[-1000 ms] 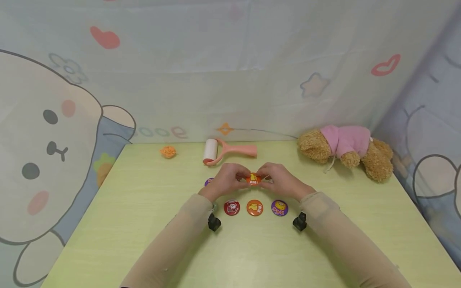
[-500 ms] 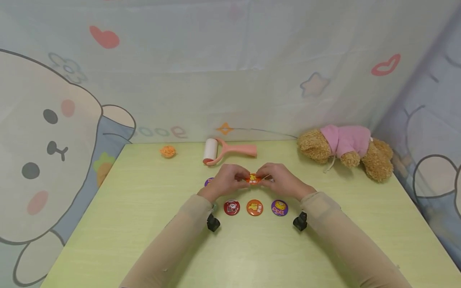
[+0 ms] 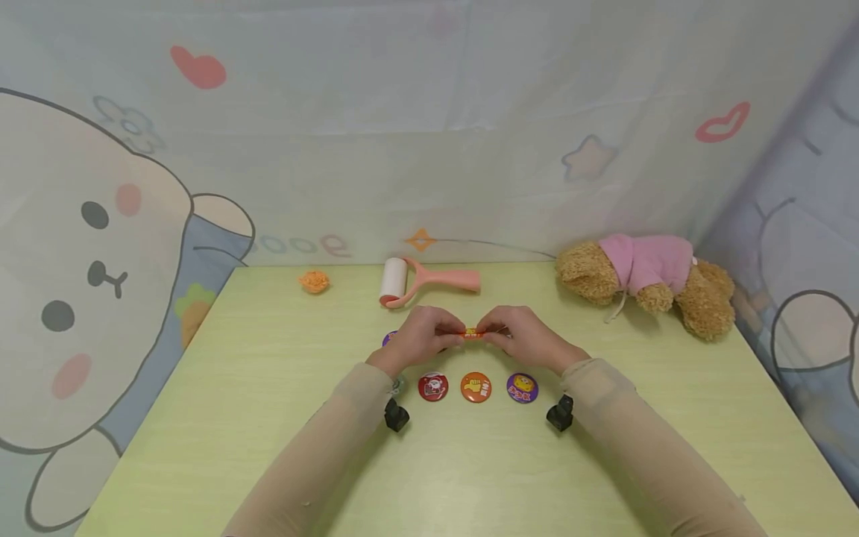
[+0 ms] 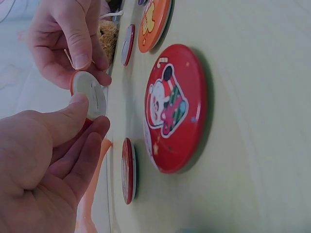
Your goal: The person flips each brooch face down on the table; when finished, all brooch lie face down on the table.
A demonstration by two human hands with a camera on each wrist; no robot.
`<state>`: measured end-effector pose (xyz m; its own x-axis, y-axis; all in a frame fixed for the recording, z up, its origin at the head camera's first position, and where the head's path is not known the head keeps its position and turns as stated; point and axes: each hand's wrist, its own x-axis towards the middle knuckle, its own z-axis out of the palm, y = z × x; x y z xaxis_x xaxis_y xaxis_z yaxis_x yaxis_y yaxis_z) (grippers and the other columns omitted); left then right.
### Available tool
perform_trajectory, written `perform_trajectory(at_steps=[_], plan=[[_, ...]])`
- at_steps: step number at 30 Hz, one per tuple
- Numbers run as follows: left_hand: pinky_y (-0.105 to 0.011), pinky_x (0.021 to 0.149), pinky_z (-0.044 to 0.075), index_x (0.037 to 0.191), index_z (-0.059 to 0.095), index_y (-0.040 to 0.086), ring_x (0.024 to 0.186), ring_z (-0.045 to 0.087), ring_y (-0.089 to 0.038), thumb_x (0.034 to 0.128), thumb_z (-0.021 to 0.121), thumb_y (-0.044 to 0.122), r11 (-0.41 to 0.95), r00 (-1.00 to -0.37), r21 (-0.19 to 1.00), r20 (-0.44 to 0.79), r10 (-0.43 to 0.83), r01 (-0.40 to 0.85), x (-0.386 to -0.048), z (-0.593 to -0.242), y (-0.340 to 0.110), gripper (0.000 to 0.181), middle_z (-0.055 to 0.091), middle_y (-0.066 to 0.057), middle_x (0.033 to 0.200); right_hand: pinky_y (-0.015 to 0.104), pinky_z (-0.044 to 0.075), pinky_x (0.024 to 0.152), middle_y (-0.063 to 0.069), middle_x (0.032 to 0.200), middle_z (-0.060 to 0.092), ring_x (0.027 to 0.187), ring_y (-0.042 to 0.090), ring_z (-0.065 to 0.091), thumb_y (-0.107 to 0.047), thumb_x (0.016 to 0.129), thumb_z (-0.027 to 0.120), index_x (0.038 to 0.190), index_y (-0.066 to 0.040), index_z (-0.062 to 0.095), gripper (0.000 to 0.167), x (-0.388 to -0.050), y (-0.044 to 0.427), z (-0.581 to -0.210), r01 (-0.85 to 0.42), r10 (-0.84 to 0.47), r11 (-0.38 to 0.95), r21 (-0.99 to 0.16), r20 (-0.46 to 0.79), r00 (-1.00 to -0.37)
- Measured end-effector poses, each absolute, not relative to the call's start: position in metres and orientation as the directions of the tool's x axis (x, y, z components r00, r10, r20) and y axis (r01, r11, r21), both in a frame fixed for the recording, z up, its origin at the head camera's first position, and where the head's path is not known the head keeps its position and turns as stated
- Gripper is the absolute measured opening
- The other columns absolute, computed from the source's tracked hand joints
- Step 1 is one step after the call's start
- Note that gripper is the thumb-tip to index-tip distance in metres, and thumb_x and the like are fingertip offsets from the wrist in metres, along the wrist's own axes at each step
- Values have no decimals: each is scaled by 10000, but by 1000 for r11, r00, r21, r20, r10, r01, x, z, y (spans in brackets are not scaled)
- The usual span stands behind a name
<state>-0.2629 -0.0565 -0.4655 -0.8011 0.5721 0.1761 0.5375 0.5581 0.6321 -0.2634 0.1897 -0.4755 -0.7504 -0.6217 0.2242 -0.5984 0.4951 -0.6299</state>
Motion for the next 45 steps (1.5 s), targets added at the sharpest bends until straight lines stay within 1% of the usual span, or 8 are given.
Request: perform_trajectory(at_steps=[8, 12, 17, 21, 25, 32, 37, 45], plan=[[-190, 839, 548, 1040, 822, 53, 918, 742, -127, 977, 754, 102, 556, -801, 631, 188, 568, 542, -264, -469, -58, 105, 808, -44, 1003, 354, 609, 837, 70, 1094, 757, 1002, 179, 730, -29, 1007, 686, 1134, -122, 710, 159, -261, 189, -474, -575, -618, 476, -665, 212, -757], [-182, 756, 524, 1045, 812, 36, 802, 682, -92, 979, 747, 86, 541, -806, 654, 189, 561, 529, -264, -469, -58, 105, 805, -53, 981, 357, 611, 807, 82, 1076, 751, 974, 193, 741, 3, 991, 696, 1125, -92, 688, 165, -261, 188, -475, -591, -625, 449, -670, 237, -744], [-174, 660, 490, 1043, 807, 42, 679, 595, -62, 986, 741, 103, 525, -808, 672, 192, 557, 522, -262, -466, -59, 106, 795, -56, 949, 363, 612, 797, 49, 1087, 737, 968, 194, 752, 26, 985, 692, 1135, -106, 672, 200, -260, 188, -475, -595, -622, 426, -681, 257, -739], [-173, 648, 481, 1046, 806, 59, 659, 577, -50, 996, 732, 127, 522, -807, 674, 192, 559, 522, -261, -465, -59, 113, 789, -43, 936, 365, 609, 801, 20, 1087, 731, 982, 196, 752, 39, 989, 677, 1142, -125, 672, 225, -260, 188, -475, -596, -621, 419, -685, 263, -739], [-181, 682, 492, 1068, 807, 72, 704, 601, -66, 1004, 723, 133, 533, -805, 659, 197, 559, 531, -261, -465, -58, 122, 792, -35, 960, 359, 610, 797, 28, 1088, 731, 980, 199, 753, 50, 985, 676, 1130, -112, 683, 218, -258, 189, -475, -602, -618, 419, -680, 273, -738], [-216, 842, 541, 1139, 792, 76, 949, 721, -127, 1011, 713, 118, 548, -813, 649, 201, 546, 528, -261, -466, -58, 157, 798, -49, 1064, 358, 612, 832, 64, 1133, 739, 986, 193, 747, 50, 974, 690, 1127, -95, 713, 212, -256, 187, -473, -587, -607, 452, -672, 252, -754], [-217, 822, 562, 1181, 766, 57, 979, 751, -194, 1007, 707, 77, 536, -819, 671, 194, 540, 512, -262, -467, -59, 184, 787, -81, 1106, 371, 608, 839, 49, 1141, 746, 995, 192, 735, 16, 975, 708, 1159, -110, 718, 224, -255, 186, -472, -577, -597, 477, -663, 238, -766], [-192, 775, 578, 1247, 722, 25, 981, 759, -244, 983, 718, 21, 500, -829, 722, 183, 529, 478, -262, -469, -59, 264, 732, -121, 1258, 376, 614, 841, 36, 1108, 753, 977, 189, 733, -20, 966, 740, 1191, -112, 707, 245, -256, 184, -473, -571, -583, 479, -667, 245, -775]])
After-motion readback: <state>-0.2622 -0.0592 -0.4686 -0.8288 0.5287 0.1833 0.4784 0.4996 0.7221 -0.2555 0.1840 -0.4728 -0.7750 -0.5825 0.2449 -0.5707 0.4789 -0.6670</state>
